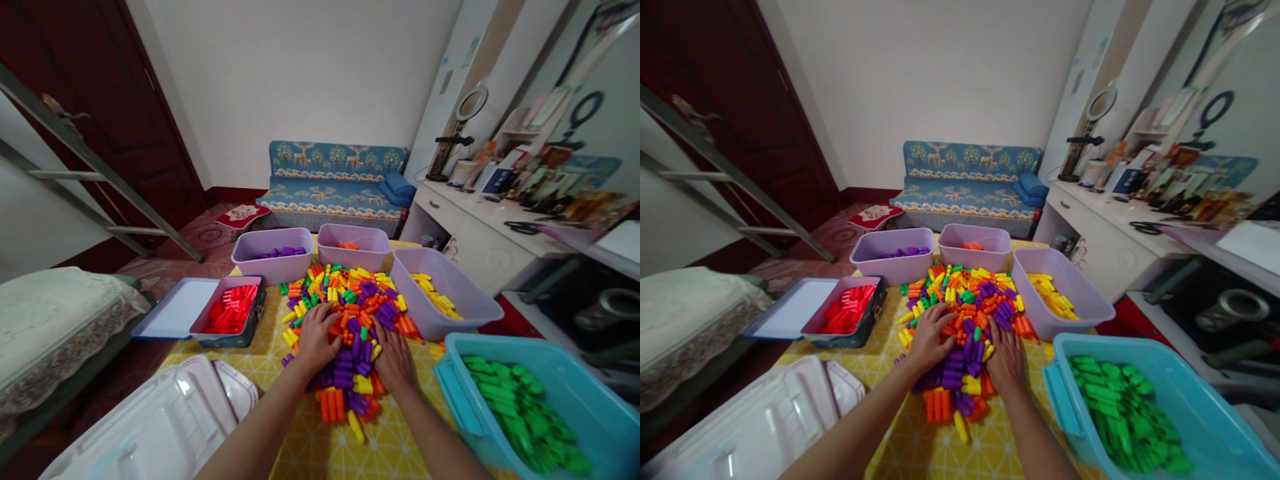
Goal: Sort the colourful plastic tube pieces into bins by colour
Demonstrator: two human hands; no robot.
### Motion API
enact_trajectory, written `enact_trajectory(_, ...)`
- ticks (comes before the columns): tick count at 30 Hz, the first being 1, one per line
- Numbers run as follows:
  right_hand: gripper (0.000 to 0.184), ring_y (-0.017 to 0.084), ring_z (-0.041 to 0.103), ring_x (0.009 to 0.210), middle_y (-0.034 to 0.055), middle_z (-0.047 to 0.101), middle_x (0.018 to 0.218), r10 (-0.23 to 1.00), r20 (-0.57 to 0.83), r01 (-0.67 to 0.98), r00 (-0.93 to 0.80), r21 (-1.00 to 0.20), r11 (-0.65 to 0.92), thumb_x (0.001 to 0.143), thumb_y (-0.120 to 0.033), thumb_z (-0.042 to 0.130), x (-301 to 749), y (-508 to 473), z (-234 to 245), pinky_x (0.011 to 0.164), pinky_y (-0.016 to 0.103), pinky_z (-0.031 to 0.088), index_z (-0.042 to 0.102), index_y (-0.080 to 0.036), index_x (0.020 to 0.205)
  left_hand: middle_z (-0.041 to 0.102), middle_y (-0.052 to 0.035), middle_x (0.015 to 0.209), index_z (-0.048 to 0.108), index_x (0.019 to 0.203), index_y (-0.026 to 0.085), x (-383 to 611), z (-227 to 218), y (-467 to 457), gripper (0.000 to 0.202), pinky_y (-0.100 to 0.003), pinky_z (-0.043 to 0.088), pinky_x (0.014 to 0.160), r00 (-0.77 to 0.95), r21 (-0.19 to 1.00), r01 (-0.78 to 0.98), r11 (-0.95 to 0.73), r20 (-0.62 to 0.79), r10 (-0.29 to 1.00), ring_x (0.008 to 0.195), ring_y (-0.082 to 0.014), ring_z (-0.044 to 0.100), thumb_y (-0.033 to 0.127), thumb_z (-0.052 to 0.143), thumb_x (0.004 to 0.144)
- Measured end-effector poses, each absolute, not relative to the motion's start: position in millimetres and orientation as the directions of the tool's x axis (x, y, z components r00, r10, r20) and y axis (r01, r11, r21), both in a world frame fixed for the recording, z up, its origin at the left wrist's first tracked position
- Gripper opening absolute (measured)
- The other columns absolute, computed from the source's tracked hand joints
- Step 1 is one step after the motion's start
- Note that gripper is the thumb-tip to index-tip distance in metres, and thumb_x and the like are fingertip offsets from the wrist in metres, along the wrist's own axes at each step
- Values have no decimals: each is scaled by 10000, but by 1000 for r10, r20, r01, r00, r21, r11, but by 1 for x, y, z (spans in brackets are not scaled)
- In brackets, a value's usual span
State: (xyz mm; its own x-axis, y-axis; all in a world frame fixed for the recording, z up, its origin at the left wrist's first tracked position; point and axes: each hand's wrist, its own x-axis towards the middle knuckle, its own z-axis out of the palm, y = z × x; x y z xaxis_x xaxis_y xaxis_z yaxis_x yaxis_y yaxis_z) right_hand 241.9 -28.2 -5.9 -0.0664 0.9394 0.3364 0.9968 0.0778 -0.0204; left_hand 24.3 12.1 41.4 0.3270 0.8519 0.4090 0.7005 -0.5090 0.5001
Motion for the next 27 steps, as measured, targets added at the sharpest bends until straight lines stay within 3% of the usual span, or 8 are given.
enact_trajectory(6, 571, 247, 404, 1315, 116, 479, 1450, 940, 333, 997, -73, 11, 73, 912, -233, 412, 242, -30, -7, 1101, 419, 299, 343, -163, 1474, 536, -59, 1365, 670, 1142, 283, 31, 40, 11, 428, -509, 366, 1079, 270, 504, 727, -467, 416, 869, 1280, -304, 438, 290, 704, 715)
enact_trajectory(11, 493, 257, 438, 1272, 126, 573, 1341, 956, 292, 999, -35, 27, 28, 895, -156, 377, 244, -32, -11, 1109, 421, 284, 494, -130, 1373, 689, -38, 1112, 709, 1006, 275, 38, 40, 9, 258, -513, 366, 1067, 213, 541, 705, -459, 455, 865, 1260, -296, 447, 233, 673, 754)
enact_trajectory(16, 512, 261, 437, 1270, 124, 569, 1340, 952, 301, 998, -55, 38, 46, 876, -155, 389, 245, -32, -15, 1110, 429, 281, 490, -145, 1378, 713, -52, 1055, 696, 1020, 252, 37, 36, 8, 204, -481, 418, 1011, 257, 587, 617, -525, 480, 839, 1146, -262, 533, 236, 601, 841)
enact_trajectory(27, 462, 258, 446, 1256, 113, 583, 1320, 960, 280, 1000, -15, -2, 17, 921, -195, 363, 242, -31, -10, 1104, 408, 270, 512, -142, 1355, 667, -88, 971, 657, 1012, 187, 38, 30, 14, 252, -401, 479, 891, 119, 618, 669, -413, 458, 881, 959, -238, 591, 353, 488, 927)
